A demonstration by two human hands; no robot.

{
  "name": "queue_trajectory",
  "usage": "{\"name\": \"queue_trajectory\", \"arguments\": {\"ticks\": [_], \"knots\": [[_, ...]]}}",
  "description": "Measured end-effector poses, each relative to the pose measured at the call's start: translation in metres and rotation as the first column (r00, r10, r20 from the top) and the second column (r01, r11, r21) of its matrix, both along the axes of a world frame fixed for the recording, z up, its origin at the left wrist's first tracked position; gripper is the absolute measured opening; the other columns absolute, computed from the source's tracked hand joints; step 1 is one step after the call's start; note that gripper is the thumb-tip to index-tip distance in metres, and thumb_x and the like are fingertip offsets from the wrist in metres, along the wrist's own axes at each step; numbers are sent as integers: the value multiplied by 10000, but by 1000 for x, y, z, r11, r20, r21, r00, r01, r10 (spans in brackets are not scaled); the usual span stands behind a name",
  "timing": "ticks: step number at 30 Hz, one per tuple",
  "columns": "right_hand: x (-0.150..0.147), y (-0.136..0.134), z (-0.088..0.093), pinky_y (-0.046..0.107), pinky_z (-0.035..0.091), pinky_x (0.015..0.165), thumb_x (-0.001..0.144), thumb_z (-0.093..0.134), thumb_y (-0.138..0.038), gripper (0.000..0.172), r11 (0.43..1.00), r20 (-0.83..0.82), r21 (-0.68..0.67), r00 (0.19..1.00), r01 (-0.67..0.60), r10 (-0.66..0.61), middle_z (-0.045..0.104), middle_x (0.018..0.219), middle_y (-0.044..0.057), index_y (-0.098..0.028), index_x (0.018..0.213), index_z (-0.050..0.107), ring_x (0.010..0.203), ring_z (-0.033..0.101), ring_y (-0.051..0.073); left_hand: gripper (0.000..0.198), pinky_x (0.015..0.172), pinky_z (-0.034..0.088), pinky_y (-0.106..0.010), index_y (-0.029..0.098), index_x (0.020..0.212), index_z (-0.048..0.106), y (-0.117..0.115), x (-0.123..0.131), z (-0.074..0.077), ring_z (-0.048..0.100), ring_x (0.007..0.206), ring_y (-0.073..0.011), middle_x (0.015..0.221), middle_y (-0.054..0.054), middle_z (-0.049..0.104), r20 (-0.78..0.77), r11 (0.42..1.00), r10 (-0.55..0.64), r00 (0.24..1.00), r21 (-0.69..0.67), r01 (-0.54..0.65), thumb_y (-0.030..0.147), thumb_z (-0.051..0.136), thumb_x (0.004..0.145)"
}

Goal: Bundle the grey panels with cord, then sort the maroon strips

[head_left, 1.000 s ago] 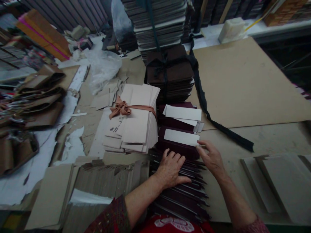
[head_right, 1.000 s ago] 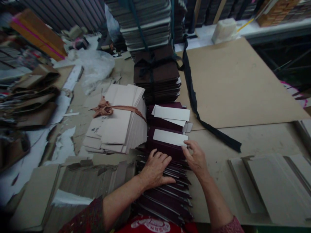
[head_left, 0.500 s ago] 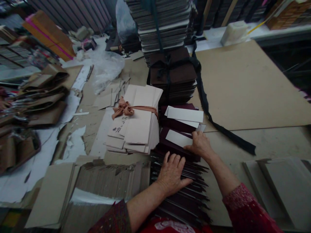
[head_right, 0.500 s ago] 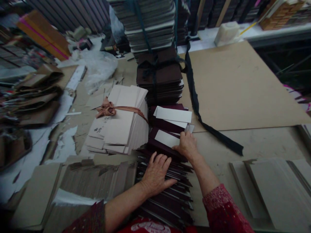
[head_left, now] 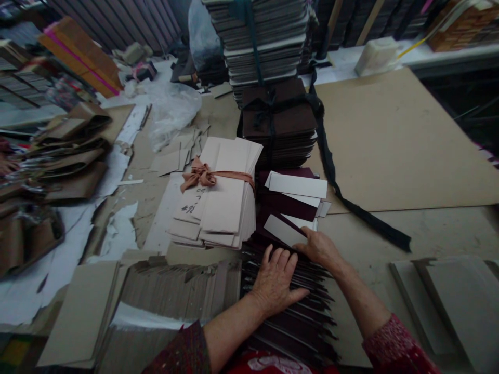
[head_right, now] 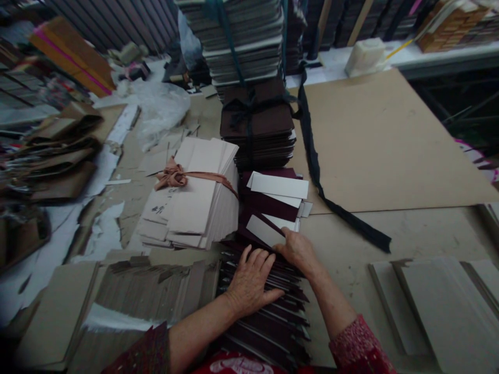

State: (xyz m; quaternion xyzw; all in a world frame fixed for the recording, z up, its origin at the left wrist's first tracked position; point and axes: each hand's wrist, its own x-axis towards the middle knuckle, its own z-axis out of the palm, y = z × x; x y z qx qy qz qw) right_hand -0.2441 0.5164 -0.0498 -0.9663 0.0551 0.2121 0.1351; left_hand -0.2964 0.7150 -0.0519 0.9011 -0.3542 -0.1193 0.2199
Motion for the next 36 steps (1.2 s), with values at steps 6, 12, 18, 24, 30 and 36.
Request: {"name": "queue_trajectory", "arguments": {"ticks": [6, 12, 18, 24, 30, 36], "knots": [[-8, -5, 13, 292, 411, 715, 955, 550, -337, 122, 996, 58, 64, 996, -67, 63, 692, 1014, 71, -225, 981, 590, 909, 650, 227, 802, 1226, 130, -531, 142, 1432, 433, 0, 0, 2, 431, 1328, -316, 1377, -133, 537, -8, 999, 10, 1000, -31, -11, 713, 531, 877], [-21, 7, 10, 274, 403, 627, 1002, 480, -436, 231, 973, 7, 214, 997, -83, 83, 687, 800, 30, -220, 965, 555, 729, 654, 203, 801, 1229, 156, -526, 158, 1426, 424, 0, -2, -2, 455, 1307, -303, 1354, -126, 547, 12, 997, 32, 999, -74, -31, 693, 582, 851], [-20, 3, 10, 281, 454, 801, 910, 528, -176, 232, 961, 53, 220, 986, -168, 160, 701, 1005, 59, -201, 1133, 583, 945, 654, 210, 811, 1217, 182, -547, 131, 1420, 411, 2, -5, -13, 455, 1317, -321, 1353, -149, 547, 86, 989, 48, 995, -140, -36, 685, 579, 853], [-41, -8, 34, 332, 467, 929, 813, 465, -57, 429, 943, 13, 146, 954, -298, 299, 677, 1102, 86, -186, 1190, 625, 1053, 617, 224, 767, 1199, 235, -501, 150, 1369, 449, 4, -8, -17, 424, 1325, -301, 1389, -139, 506, 118, 985, 22, 993, -175, -1, 667, 620, 829], [-41, 2, 34, 337, 477, 957, 745, 400, 38, 577, 916, -28, 97, 919, -390, 394, 687, 1158, 90, -187, 1216, 645, 1071, 631, 213, 865, 1153, 265, -509, 139, 1441, 389, 8, -15, -26, 311, 1414, -336, 1470, -173, 432, 178, 970, 43, 983, -241, 1, 695, 612, 816], [-39, 8, 37, 360, 513, 901, 745, 429, 28, 527, 887, -9, 101, 891, -451, 455, 698, 1095, 130, -151, 1176, 675, 1029, 651, 251, 1014, 1162, 173, -571, 139, 1523, 298, 8, -8, -8, 315, 1406, -356, 1494, -175, 433, 149, 993, 30, 988, -115, -13, 805, 541, 798]]}}
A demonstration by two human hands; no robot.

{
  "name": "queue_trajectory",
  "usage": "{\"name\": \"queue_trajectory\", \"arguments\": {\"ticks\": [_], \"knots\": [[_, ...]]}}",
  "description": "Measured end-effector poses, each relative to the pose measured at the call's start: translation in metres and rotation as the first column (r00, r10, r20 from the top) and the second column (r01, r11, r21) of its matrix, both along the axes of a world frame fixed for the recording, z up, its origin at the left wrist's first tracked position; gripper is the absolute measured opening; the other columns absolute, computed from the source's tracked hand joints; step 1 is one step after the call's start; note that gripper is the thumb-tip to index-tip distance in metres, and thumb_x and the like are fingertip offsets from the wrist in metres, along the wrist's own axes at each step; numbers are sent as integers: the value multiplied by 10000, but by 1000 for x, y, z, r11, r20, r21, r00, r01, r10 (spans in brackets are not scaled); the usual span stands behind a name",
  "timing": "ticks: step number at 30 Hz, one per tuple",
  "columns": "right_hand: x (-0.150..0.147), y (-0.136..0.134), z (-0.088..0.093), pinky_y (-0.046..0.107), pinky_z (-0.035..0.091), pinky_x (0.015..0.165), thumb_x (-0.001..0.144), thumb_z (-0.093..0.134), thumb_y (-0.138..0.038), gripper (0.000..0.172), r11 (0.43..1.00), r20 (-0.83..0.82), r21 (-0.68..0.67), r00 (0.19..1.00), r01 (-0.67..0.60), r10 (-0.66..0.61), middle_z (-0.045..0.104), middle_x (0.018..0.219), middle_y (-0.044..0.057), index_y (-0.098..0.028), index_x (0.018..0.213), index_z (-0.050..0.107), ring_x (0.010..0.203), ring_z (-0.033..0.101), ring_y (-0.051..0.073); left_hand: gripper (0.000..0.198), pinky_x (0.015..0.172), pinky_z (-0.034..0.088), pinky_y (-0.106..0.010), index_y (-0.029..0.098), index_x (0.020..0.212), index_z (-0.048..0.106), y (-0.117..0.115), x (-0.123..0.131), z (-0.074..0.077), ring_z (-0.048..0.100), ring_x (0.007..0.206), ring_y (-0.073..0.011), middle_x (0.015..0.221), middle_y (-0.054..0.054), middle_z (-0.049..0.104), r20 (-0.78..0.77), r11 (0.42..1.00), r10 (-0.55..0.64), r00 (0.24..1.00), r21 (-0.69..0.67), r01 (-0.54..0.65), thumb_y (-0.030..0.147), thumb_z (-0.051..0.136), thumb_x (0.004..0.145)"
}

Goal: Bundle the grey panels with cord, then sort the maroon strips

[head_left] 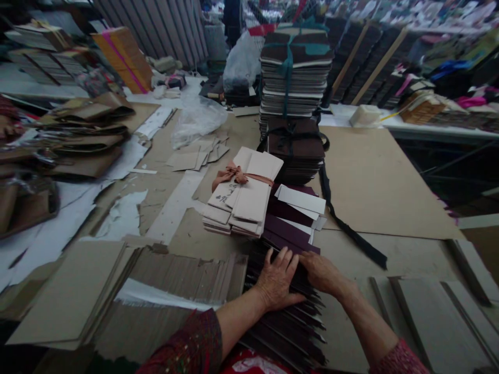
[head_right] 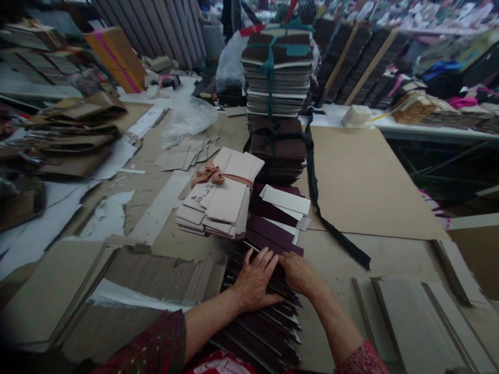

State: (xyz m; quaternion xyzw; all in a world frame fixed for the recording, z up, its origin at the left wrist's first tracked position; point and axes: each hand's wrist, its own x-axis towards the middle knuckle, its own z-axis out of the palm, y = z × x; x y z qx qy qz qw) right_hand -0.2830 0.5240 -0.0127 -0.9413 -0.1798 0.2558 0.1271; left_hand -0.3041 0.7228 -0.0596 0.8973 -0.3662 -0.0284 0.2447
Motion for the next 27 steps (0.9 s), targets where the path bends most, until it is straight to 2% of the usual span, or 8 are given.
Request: {"name": "queue_trajectory", "arguments": {"ticks": [2, 4, 6, 8, 11, 14, 20, 27], "knots": [[2, -12, 2, 310, 516, 910, 737, 456, 7, 596, 996, -32, 84, 999, -33, 36, 703, 1128, 70, -215, 1258, 644, 1037, 656, 209, 1036, 1178, 154, -563, 126, 1436, 428, -3, 10, 9, 455, 1261, -343, 1325, -156, 560, -41, 999, 6, 999, 34, -4, 854, 586, 716], [7, -28, 0, 265, 523, 899, 797, 487, -57, 556, 982, -30, 189, 999, -24, 30, 706, 1152, 21, -260, 1297, 621, 1028, 663, 172, 999, 1155, 235, -523, 132, 1263, 563, -7, 19, 16, 517, 1122, -319, 1160, -118, 604, -72, 997, 2, 997, 71, 3, 878, 661, 606], [15, -43, -8, 313, 532, 912, 900, 464, -149, 451, 971, 28, 234, 998, 44, -52, 695, 1178, 58, -223, 1323, 600, 1044, 657, 195, 933, 1095, 325, -484, 146, 1126, 607, -10, 24, 20, 522, 1070, -311, 1101, -100, 596, -90, 995, 2, 996, 96, 6, 868, 713, 544], [23, -50, -21, 427, 492, 992, 935, 469, -210, 453, 971, 113, 212, 984, 111, -137, 637, 1271, 133, -162, 1379, 544, 1147, 599, 259, 905, 1067, 349, -477, 155, 1119, 596, -10, 24, 20, 511, 1093, -316, 1140, -103, 590, -95, 996, 5, 995, 88, 4, 849, 729, 554], [32, -45, -41, 530, 350, 1110, 812, 650, -188, 653, 981, 159, 185, 983, 61, -91, 485, 1461, 146, -176, 1443, 481, 1322, 429, 329, 898, 1088, 325, -480, 161, 1180, 562, -9, 20, 18, 503, 1140, -316, 1206, -106, 591, -102, 998, -1, 995, 56, 7, 819, 735, 594], [39, -36, -49, 558, 275, 1134, 715, 722, -157, 796, 985, 157, 173, 988, -29, 1, 384, 1547, 126, -207, 1464, 459, 1385, 326, 351, 897, 1113, 296, -483, 168, 1216, 543, -7, 18, 16, 499, 1173, -318, 1247, -112, 591, -106, 999, -7, 994, 32, 11, 801, 739, 613], [61, -30, -40, 587, 215, 1141, 657, 775, -299, 1017, 957, 116, -101, 952, -272, 283, 184, 1621, 202, -106, 1540, 308, 1430, 222, 401, 878, 1127, 286, -481, 170, 1230, 540, -6, 19, 14, 508, 1172, -302, 1250, -96, 605, -133, 1000, -10, 991, -1, 10, 779, 745, 631], [63, -24, -29, 658, 217, 1122, 636, 837, -325, 1112, 910, 55, -218, 927, -352, 372, 92, 1631, 226, -105, 1561, 260, 1460, 142, 439, 895, 1142, 270, -492, 168, 1261, 533, -6, 18, 9, 500, 1208, -313, 1272, -104, 604, -159, 1000, -17, 987, -10, 16, 787, 726, 643]]}}
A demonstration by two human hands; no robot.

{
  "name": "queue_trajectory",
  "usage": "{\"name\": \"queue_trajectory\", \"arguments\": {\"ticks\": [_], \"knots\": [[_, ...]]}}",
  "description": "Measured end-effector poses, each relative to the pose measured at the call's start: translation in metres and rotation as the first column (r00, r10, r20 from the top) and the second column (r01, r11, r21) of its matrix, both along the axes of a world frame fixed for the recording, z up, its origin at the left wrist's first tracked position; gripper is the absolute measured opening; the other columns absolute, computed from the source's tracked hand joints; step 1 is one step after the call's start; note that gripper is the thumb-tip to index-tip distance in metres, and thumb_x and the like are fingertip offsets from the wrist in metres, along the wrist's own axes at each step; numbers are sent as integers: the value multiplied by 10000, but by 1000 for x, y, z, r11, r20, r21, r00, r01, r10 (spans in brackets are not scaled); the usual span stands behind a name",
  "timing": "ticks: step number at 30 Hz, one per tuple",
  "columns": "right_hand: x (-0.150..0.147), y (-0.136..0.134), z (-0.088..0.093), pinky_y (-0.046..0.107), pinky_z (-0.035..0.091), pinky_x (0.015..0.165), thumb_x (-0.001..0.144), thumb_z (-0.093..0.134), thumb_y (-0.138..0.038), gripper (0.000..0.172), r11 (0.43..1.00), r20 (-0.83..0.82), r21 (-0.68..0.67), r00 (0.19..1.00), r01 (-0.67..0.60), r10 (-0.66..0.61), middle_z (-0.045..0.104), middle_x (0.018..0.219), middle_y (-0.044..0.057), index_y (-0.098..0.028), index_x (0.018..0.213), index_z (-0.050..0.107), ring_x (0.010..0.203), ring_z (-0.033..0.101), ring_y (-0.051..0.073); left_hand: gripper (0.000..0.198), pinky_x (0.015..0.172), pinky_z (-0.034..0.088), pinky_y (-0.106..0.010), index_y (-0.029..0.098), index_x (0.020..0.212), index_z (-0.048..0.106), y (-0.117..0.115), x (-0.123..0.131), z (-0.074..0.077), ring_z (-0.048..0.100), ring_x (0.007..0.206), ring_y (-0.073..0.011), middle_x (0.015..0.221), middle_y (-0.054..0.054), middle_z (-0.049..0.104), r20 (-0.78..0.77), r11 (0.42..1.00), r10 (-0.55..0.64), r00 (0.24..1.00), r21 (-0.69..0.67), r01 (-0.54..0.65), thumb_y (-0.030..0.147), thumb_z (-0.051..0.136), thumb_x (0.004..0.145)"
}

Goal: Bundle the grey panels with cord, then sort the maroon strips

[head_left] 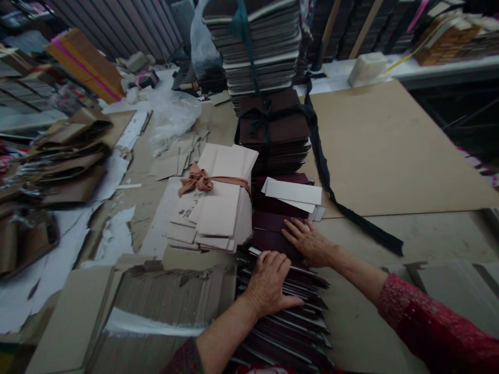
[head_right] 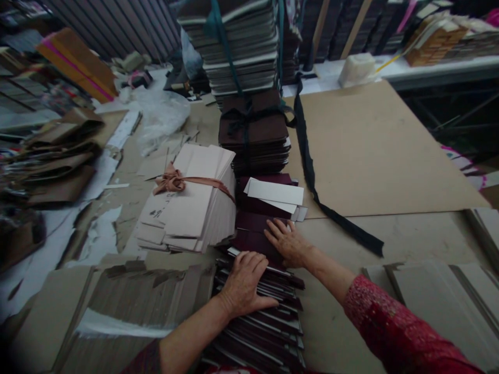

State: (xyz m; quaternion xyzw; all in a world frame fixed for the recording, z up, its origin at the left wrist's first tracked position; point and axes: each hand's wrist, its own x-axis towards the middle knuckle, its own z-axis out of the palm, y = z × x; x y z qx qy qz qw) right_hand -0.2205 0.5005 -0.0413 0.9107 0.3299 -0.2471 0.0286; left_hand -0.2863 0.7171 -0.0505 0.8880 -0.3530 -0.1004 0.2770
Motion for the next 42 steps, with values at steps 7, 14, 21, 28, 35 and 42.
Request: {"name": "queue_trajectory", "arguments": {"ticks": [7, 14, 21, 28, 35, 42], "knots": [[-7, -9, -2, 611, 192, 1150, 670, 792, -356, 1052, 998, 6, 53, 1000, 19, -19, 124, 1622, 243, -68, 1547, 287, 1451, 150, 457, 875, 1165, 241, -499, 178, 1277, 532, 0, 0, -2, 500, 1224, -316, 1275, -107, 608, -12, 1000, 1, 1000, -25, -2, 776, 719, 666], [-12, -16, -3, 622, 208, 1137, 742, 708, -325, 886, 992, 98, 125, 995, -13, 1, 219, 1579, 292, -30, 1502, 359, 1437, 189, 469, 862, 1166, 241, -518, 182, 1260, 548, 0, 0, 1, 516, 1209, -313, 1248, -101, 624, 8, 1000, 6, 1000, -15, -5, 801, 685, 677], [-17, -19, -34, 624, 309, 1107, 909, 502, -150, 552, 984, 294, 154, 955, -87, 39, 371, 1504, 299, -8, 1440, 444, 1408, 323, 429, 861, 1188, 198, -525, 191, 1266, 548, 0, 0, 0, 523, 1214, -307, 1245, -95, 634, 3, 999, 1, 1000, -44, -1, 776, 723, 659], [-4, -16, -35, 593, 303, 1141, 957, 413, -84, 438, 977, 236, 213, 968, 33, -84, 449, 1470, 252, -66, 1374, 544, 1376, 406, 377, 845, 1197, 174, -520, 198, 1299, 535, 2, -3, -3, 511, 1242, -311, 1273, -104, 628, 0, 998, 2, 1000, -62, -2, 790, 666, 710], [10, -12, -8, 354, 462, 1007, 923, 401, -44, 448, 962, 156, 200, 964, 184, -216, 613, 1322, 157, -138, 1324, 577, 1184, 590, 257, 830, 1199, 131, -504, 192, 1345, 511, 5, -8, -6, 493, 1270, -298, 1326, -104, 605, 43, 998, -14, 999, -63, 17, 797, 580, 781], [38, -29, 33, 315, 477, 744, 965, 455, -185, 280, 911, 95, 133, 910, 391, -405, 729, 959, 116, -173, 1168, 647, 862, 687, 259, 833, 1190, 163, -507, 174, 1346, 506, 7, -8, -8, 486, 1265, -299, 1317, -104, 602, 70, 997, -7, 998, -73, 13, 795, 564, 793]]}}
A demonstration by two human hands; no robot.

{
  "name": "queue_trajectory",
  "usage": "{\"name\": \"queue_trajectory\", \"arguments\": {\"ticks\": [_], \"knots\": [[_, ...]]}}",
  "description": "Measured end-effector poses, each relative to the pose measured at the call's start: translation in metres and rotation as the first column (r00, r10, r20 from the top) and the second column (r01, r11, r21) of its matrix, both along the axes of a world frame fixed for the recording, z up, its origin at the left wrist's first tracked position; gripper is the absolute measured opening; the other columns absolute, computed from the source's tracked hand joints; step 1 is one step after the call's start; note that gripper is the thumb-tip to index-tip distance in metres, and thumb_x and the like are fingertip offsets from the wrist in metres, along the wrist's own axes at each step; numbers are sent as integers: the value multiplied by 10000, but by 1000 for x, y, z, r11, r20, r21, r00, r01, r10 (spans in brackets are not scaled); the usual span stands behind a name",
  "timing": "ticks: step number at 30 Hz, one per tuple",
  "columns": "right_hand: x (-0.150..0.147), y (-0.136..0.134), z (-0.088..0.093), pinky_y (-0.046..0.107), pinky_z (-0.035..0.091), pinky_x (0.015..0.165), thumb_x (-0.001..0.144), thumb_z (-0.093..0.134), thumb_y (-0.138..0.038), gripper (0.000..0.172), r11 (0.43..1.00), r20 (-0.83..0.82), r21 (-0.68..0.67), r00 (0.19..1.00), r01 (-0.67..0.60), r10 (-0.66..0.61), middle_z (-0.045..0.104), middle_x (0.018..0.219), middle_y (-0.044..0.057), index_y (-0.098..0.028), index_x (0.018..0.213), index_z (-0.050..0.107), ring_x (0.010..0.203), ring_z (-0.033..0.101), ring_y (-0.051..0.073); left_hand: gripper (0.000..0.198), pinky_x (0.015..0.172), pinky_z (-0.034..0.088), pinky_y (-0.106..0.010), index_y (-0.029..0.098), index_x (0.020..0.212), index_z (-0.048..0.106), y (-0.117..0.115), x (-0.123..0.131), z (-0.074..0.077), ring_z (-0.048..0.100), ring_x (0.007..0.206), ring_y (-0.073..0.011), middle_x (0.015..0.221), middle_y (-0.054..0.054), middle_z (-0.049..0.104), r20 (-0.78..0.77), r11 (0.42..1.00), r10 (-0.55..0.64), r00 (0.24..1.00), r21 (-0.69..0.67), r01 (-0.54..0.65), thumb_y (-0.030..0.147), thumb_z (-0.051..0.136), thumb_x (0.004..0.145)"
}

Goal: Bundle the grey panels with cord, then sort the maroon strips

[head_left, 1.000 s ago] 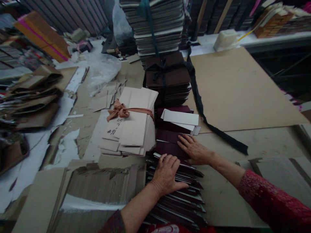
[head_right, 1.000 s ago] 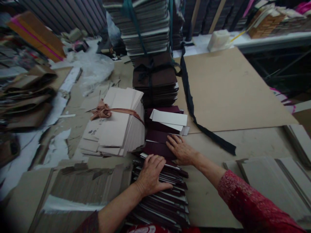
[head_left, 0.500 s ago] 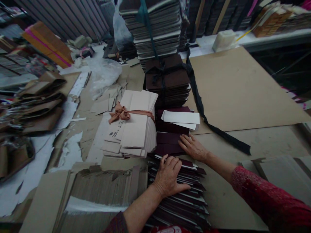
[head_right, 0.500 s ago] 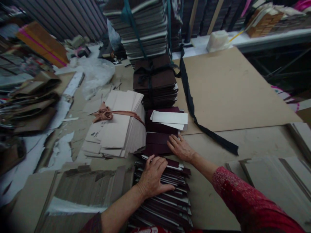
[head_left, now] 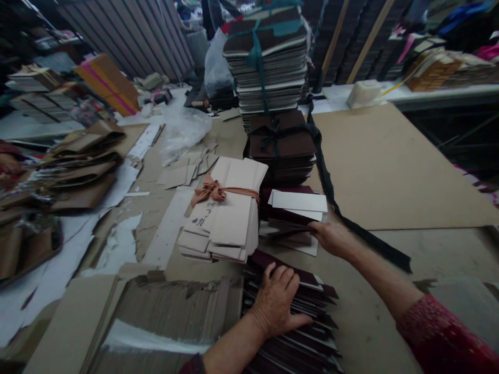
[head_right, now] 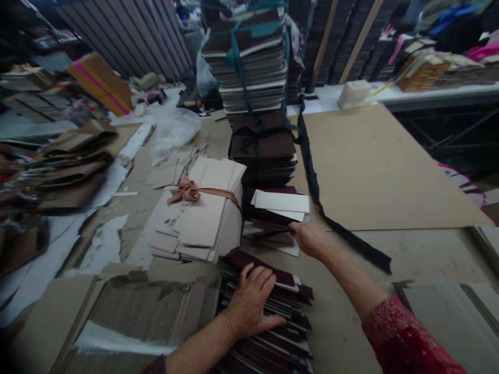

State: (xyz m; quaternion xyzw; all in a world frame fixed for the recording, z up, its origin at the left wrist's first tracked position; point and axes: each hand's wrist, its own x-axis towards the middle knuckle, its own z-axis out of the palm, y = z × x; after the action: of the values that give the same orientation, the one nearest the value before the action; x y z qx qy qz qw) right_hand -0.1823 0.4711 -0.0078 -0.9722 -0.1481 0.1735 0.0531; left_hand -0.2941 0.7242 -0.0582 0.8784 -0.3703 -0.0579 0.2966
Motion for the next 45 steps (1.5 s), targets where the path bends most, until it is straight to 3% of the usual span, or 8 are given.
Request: {"name": "queue_trajectory", "arguments": {"ticks": [13, 20, 26, 28, 31, 34, 39, 45], "knots": [[77, -3, 58, 327, 468, 758, 949, 511, -258, 330, 1000, 65, 23, 998, -6, 5, 722, 1042, 78, -231, 1259, 623, 917, 670, 263, 871, 1200, 165, -539, 179, 1357, 488, 0, -2, -6, 497, 1248, -310, 1309, -100, 603, -41, 1000, 19, 999, 12, -18, 819, 555, 771], [95, -1, 31, 435, 409, 986, 985, 406, -180, 398, 991, 330, -67, 935, -115, 131, 579, 1359, 135, -180, 1360, 540, 1194, 535, 296, 862, 1196, 171, -537, 170, 1367, 488, -1, -2, -8, 489, 1260, -313, 1329, -108, 593, 1, 1000, 19, 1000, 8, -19, 812, 529, 793], [46, 19, -1, 514, 273, 1134, 955, 510, -252, 554, 999, 330, 21, 943, -51, 41, 382, 1535, 178, -98, 1475, 402, 1387, 321, 351, 875, 1189, 175, -547, 167, 1375, 485, -2, 0, -6, 490, 1261, -328, 1323, -126, 597, -4, 1000, 13, 1000, 25, -13, 812, 543, 786], [12, 31, -2, 473, 294, 1136, 956, 481, -235, 497, 982, 275, 190, 959, 14, -67, 445, 1478, 171, -107, 1435, 451, 1349, 370, 330, 871, 1182, 197, -546, 175, 1360, 494, -3, 0, -7, 500, 1258, -332, 1316, -125, 602, -21, 1000, 20, 1000, 25, -19, 804, 581, 763], [-43, 53, -4, 361, 421, 1015, 994, 439, -264, 303, 882, -76, 451, 990, 139, -117, 614, 1233, 115, -171, 1238, 593, 1132, 554, 243, 909, 1178, 224, -544, 150, 1386, 439, -3, -1, -10, 488, 1290, -341, 1344, -144, 581, 2, 999, 47, 999, -19, -47, 755, 653, 743], [-81, 71, -14, 282, 464, 827, 1042, 371, -287, 298, 883, -209, 419, 969, 210, -131, 671, 955, 52, -198, 975, 648, 897, 617, 185, 934, 1159, 254, -569, 122, 1394, 379, -4, -2, -13, 495, 1286, -356, 1334, -171, 575, 80, 995, 71, 994, -79, -65, 673, 727, 726], [-87, 64, -21, 266, 424, 689, 1054, 339, -283, 378, 891, -301, 313, 924, 329, -236, 684, 833, 54, -174, 855, 642, 758, 618, 176, 887, 1134, 298, -582, 146, 1366, 385, -6, 0, -8, 528, 1243, -349, 1291, -152, 592, 93, 994, 70, 993, -95, -61, 604, 765, 708], [-80, 61, -15, 279, 465, 681, 1052, 321, -328, 453, 921, -365, 325, 927, 214, -87, 718, 817, 69, -171, 830, 683, 731, 647, 190, 921, 1171, 254, -570, 138, 1349, 424, -5, -1, -9, 499, 1264, -347, 1320, -143, 574, 47, 996, 48, 998, -80, -44, 673, 765, 682]]}}
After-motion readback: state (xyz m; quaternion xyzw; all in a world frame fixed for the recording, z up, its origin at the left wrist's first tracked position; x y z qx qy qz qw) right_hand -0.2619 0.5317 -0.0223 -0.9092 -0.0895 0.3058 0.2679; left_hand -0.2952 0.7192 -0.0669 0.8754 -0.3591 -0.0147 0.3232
